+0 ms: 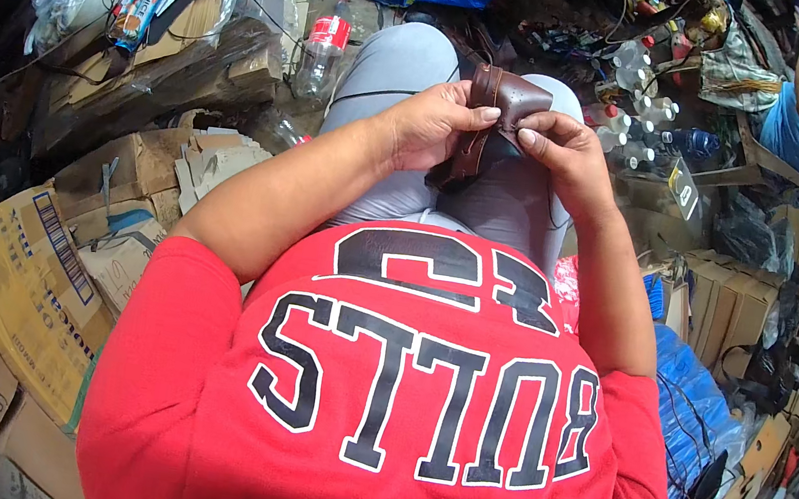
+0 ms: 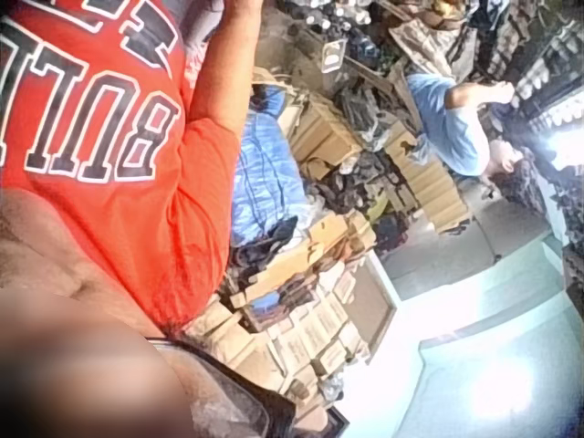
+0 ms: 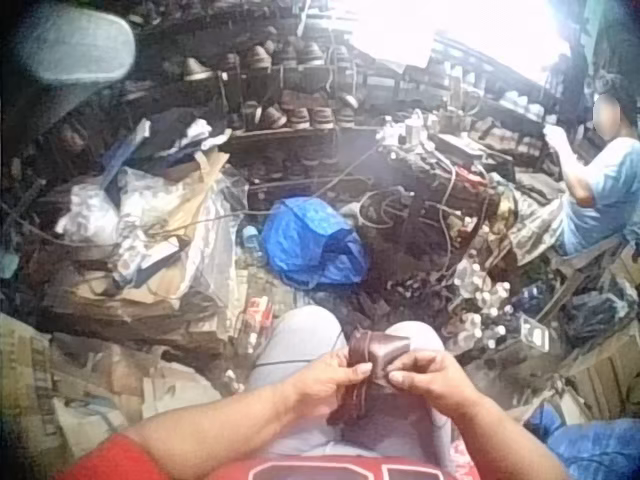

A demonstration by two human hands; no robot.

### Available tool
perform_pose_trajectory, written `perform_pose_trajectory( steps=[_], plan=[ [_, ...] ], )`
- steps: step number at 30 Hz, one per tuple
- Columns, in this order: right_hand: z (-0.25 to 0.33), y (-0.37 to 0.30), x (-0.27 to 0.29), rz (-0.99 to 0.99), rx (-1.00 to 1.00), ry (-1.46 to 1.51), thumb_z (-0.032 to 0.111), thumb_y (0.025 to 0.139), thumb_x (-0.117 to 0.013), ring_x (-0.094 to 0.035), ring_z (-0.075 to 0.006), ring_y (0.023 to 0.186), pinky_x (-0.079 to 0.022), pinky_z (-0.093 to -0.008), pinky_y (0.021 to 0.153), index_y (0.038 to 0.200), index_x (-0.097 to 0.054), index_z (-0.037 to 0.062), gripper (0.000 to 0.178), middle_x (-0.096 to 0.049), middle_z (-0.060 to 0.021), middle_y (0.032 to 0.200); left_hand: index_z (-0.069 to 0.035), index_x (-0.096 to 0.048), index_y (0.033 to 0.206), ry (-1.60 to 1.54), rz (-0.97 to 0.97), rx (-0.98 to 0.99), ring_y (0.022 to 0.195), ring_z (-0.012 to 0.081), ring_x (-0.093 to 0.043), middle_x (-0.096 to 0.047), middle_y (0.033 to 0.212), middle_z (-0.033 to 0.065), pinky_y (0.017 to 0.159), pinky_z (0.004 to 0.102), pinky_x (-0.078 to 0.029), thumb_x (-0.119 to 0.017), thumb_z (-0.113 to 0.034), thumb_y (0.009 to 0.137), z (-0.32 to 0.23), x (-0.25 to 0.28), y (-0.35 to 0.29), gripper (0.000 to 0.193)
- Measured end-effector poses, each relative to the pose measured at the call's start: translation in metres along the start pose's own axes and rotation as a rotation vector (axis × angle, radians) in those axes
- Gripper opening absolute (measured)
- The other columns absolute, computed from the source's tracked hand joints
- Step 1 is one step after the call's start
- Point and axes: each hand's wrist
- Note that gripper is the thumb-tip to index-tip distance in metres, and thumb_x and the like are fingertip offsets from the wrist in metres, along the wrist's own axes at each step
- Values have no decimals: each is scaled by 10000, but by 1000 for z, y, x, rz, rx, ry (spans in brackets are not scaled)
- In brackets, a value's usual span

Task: Hand-stitch the leather components of a shoe upper.

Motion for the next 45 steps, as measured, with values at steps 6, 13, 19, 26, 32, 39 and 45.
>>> perform_pose_trajectory(
  steps=[6,13,19,26,32,39,45],
  plan=[
    [10,-4,1,-57,8,-119,78,792,-691,-571,-72,787,-452,-204,726,919,-664,10,146,-638,-14,867,-86,-556,1147,64,-15,41,926,141,-609,-643,1014,41,795,316,-492,-601,-145,861,-4,-1,-1,295],
    [17,-8,14,49,-6,-355,84,793,-677,-559,-92,843,-441,-231,760,1005,-680,41,216,-591,5,911,-81,-551,1156,-1,22,6,953,158,-610,-639,1049,60,837,319,-484,-611,-134,851,-1,-1,-2,316],
    [9,-8,3,-11,-59,-89,80,794,-683,-566,-78,731,-445,-213,719,917,-669,11,141,-621,12,768,-92,-535,1184,-50,24,46,954,158,-606,-630,1058,54,838,326,-488,-614,-134,848,3,-3,2,348],
    [18,-6,-12,-128,46,-391,62,793,-682,-536,-67,723,-440,-224,691,915,-660,3,137,-612,12,774,-88,-540,1143,176,-100,-16,966,154,-572,-609,1047,45,860,355,-444,-569,-151,865,-14,-19,-11,287],
    [30,-7,-1,-22,82,-586,59,804,-647,-552,-90,812,-441,-233,734,962,-675,14,167,-605,-13,877,-67,-524,1170,-284,-523,-236,1104,259,-521,-580,1114,131,966,450,-377,-507,-228,888,-45,-19,-23,325],
    [32,-14,-1,-2,31,-639,51,836,-597,-556,-117,865,-437,-249,785,987,-659,4,169,-595,-44,898,-56,-560,1100,-185,35,-585,942,267,-579,-635,923,91,909,456,-401,-496,-259,920,-117,-8,-77,279],
    [37,-23,-8,-30,71,-723,34,832,-589,-558,-126,827,-439,-255,768,1004,-657,12,186,-591,-59,870,2,-542,1006,104,-160,-951,583,130,-378,-379,632,10,694,324,-358,-453,-204,942,-185,-51,-174,234]
  ],
)
Point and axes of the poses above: each hand's wrist, its own y-axis towards the middle knuckle, its own x-axis out of the back of the hand, z = x × y
